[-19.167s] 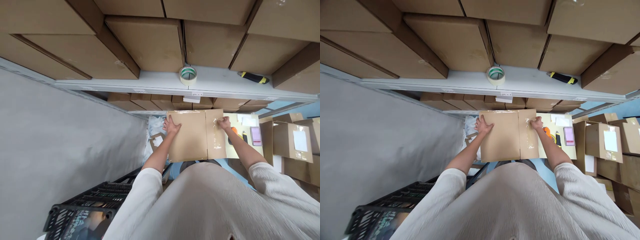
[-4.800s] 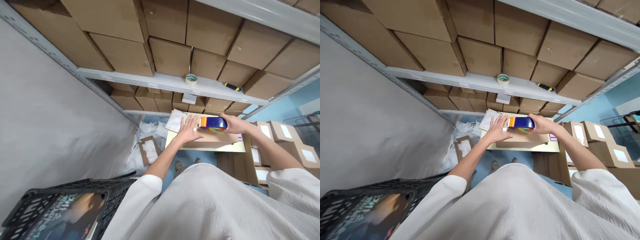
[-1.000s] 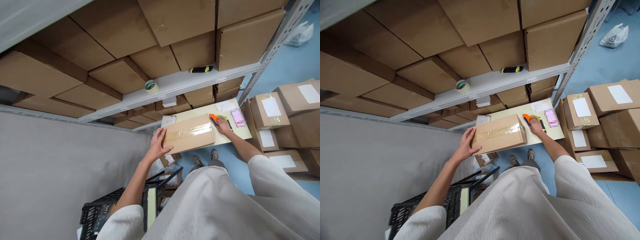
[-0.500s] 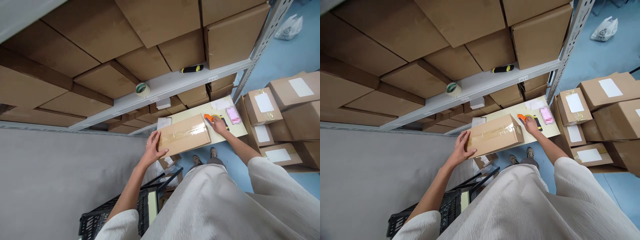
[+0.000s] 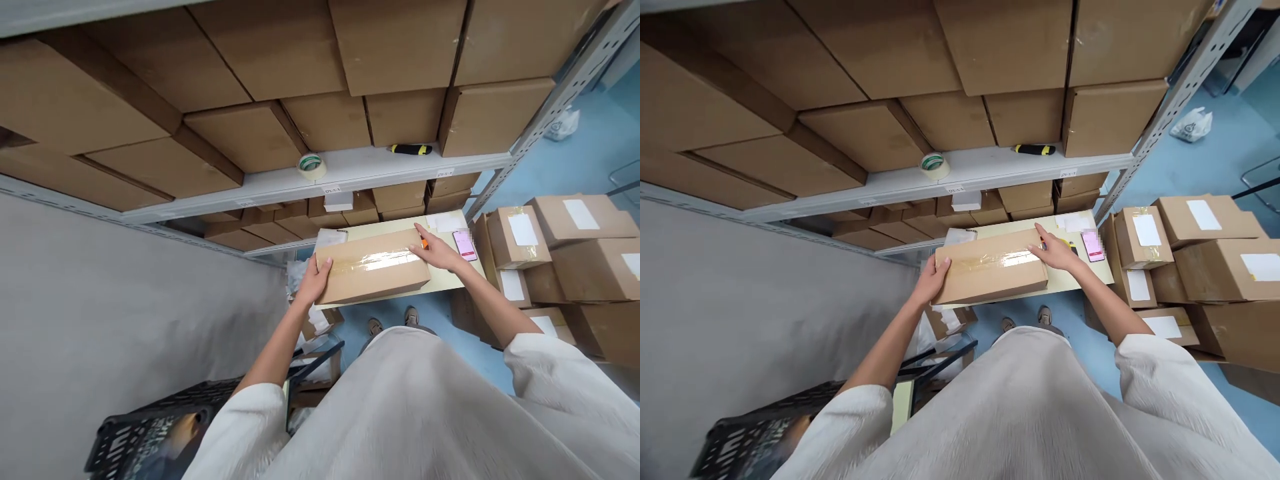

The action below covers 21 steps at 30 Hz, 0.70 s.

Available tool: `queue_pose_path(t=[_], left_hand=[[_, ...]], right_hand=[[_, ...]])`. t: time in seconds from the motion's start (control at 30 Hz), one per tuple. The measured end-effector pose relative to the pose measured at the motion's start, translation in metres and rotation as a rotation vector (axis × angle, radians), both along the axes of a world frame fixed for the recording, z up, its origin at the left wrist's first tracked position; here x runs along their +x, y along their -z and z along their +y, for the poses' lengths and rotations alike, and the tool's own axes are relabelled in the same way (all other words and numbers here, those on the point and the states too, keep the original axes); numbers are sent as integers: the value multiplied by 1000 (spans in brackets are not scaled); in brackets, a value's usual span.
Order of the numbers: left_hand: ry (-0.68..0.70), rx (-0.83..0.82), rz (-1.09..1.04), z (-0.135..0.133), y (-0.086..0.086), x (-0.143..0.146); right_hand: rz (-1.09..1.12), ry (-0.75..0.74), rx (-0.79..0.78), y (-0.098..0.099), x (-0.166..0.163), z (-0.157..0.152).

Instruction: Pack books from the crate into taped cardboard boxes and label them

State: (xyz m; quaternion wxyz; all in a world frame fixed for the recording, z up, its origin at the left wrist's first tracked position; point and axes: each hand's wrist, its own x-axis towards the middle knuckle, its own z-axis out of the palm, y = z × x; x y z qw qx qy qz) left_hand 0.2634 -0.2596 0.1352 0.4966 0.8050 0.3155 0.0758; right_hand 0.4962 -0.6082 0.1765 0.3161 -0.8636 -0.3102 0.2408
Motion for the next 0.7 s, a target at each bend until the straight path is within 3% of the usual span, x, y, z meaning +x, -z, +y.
queue_pose_path(t=[0.13, 0.37, 0.47, 0.57, 0.7], left_hand=[[-10, -2, -30, -8, -12, -10], [90, 129, -164, -1, -73, -26], [95, 89, -177, 3, -79, -27], [37, 23, -206, 2, -63, -29], [-49, -7, -208, -2, -18, -35]], right_hand=[[-10, 11, -75, -16, -14, -3], [-117, 78, -75, -80, -26, -28], [-151, 83, -28, -91, -35, -23], [-88, 101, 19, -72, -46, -15], [-44, 139, 21, -8, -60, -8]])
